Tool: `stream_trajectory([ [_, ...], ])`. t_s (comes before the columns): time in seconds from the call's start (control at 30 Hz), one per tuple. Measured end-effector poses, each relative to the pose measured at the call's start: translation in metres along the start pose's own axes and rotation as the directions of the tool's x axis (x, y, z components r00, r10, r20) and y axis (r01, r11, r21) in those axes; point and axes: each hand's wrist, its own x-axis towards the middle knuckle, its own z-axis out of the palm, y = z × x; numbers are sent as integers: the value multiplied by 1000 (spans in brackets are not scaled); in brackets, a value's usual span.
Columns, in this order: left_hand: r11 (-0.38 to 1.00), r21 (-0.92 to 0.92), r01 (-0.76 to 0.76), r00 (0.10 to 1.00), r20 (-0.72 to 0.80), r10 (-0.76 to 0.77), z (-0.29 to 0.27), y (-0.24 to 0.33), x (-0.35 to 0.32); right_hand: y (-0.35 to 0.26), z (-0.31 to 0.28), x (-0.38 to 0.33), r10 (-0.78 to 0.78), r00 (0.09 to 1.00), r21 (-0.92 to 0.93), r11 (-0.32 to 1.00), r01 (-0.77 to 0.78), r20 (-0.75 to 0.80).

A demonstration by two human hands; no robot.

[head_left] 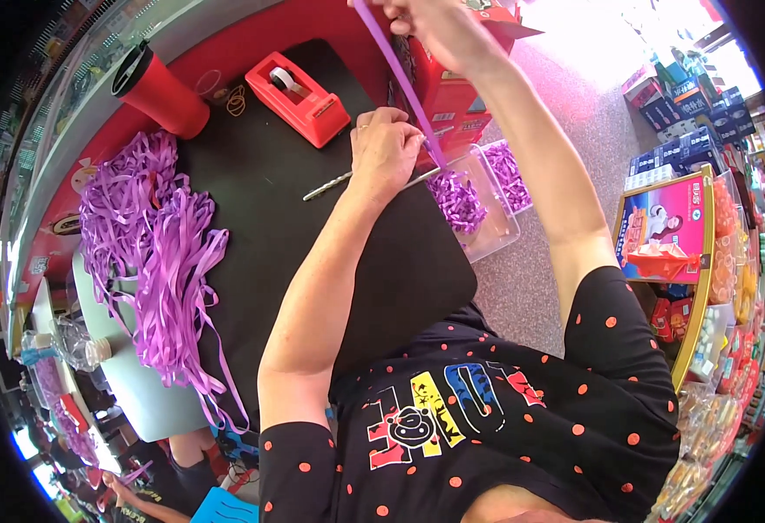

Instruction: Making small decorative bows using purple ribbons and a wooden stick jig.

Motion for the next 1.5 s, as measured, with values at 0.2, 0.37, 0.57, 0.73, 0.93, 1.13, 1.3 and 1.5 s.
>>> stream_trajectory([
  [0.2,1000,-14,19,999,37,-18,-5,10,1,113,-24,23,156,978,51,987,-150,-142],
  [0.37,999,-26,35,995,-97,-37,-5,18,1,155,-27,16,309,950,153,942,-300,-40],
  [0.57,999,-23,-46,996,-79,44,-3,17,-1,224,-33,-11,398,915,341,871,-353,-68],
  [0.73,997,-46,-63,994,-91,59,3,21,3,305,-41,-134,261,948,226,949,-218,-180],
  [0.93,999,-37,-26,998,-66,23,-6,15,-3,203,12,-274,419,820,146,908,-394,-390],
  [1.13,998,-53,-31,998,-55,28,-5,12,-2,112,32,-314,241,813,-217,888,-405,-530],
  [1.3,998,-59,-27,999,-42,25,-5,13,-2,75,35,-321,198,814,-260,884,-389,-546],
  [1.5,999,-39,-30,999,-42,28,-7,13,-4,39,45,-312,134,825,-361,852,-379,-549],
])
